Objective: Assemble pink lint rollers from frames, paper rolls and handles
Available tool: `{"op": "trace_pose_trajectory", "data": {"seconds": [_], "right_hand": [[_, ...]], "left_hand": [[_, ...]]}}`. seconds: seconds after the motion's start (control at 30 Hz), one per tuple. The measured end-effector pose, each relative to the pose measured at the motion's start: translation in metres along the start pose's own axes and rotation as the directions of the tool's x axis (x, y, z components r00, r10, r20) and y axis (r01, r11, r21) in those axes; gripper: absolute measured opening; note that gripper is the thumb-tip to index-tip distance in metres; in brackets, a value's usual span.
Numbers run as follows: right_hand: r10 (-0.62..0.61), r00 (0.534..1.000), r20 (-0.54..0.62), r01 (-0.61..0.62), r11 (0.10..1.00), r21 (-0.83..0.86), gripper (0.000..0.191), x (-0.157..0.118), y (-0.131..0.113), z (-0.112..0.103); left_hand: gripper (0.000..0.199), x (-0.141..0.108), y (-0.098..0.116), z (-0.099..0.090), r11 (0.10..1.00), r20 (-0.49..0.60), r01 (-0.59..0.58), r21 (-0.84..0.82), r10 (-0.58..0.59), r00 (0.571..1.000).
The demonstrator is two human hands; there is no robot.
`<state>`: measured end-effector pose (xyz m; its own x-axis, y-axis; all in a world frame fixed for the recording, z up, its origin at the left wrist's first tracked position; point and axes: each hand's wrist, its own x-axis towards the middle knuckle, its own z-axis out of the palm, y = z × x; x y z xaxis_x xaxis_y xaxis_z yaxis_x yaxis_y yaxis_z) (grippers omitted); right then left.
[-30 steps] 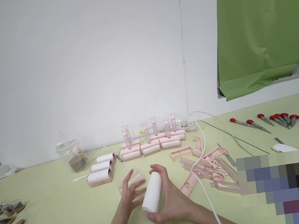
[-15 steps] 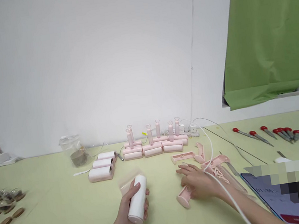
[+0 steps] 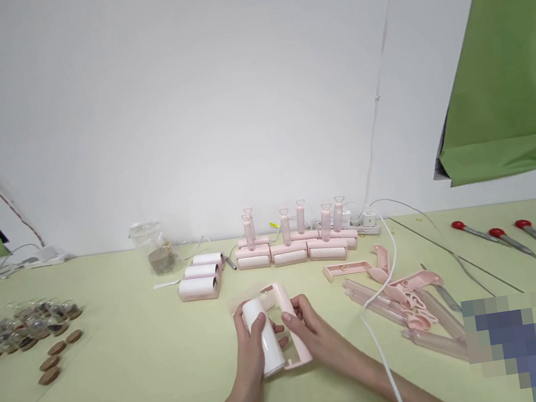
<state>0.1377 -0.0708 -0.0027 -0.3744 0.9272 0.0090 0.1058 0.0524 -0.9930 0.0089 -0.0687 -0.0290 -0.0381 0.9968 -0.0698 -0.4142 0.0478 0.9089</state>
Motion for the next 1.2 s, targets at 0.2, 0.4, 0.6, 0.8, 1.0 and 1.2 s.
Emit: {"op": "trace_pose_trajectory", "data": {"seconds": [0.2, 0.4, 0.6, 0.8, 1.0, 1.2], "right_hand": [[0.003, 0.993, -0.115, -0.009, 0.999, -0.045, 0.030, -0.008, 0.020, 0.020], [-0.006, 0.986, -0.166, -0.016, 0.991, -0.130, 0.028, -0.013, 0.021, 0.021], [-0.056, 0.985, -0.164, 0.020, 0.978, -0.210, 0.036, -0.012, 0.018, 0.010], [-0.097, 0.995, -0.012, 0.086, 0.926, -0.367, 0.040, -0.004, 0.000, -0.021], [-0.241, 0.967, 0.082, 0.241, 0.758, -0.606, 0.026, -0.014, -0.008, -0.024], [-0.248, 0.952, 0.177, 0.281, 0.484, -0.829, 0.019, -0.018, -0.027, -0.020]], "left_hand": [[0.042, -0.005, -0.005, -0.002, 0.999, 0.030, 0.006, 0.033, -0.007, 1.000], [0.042, -0.012, 0.000, 0.000, 0.998, 0.118, 0.037, 0.050, -0.043, 0.992], [0.063, -0.004, 0.013, -0.005, 0.978, 0.291, -0.072, 0.197, 0.011, 0.957], [0.074, 0.004, 0.023, -0.018, 0.833, 0.450, -0.197, 0.517, -0.069, 0.890], [0.064, -0.003, 0.023, -0.021, 0.660, 0.506, -0.357, 0.661, -0.041, 0.861], [0.066, -0.005, 0.026, -0.021, 0.493, 0.542, -0.467, 0.734, -0.012, 0.840]]}}
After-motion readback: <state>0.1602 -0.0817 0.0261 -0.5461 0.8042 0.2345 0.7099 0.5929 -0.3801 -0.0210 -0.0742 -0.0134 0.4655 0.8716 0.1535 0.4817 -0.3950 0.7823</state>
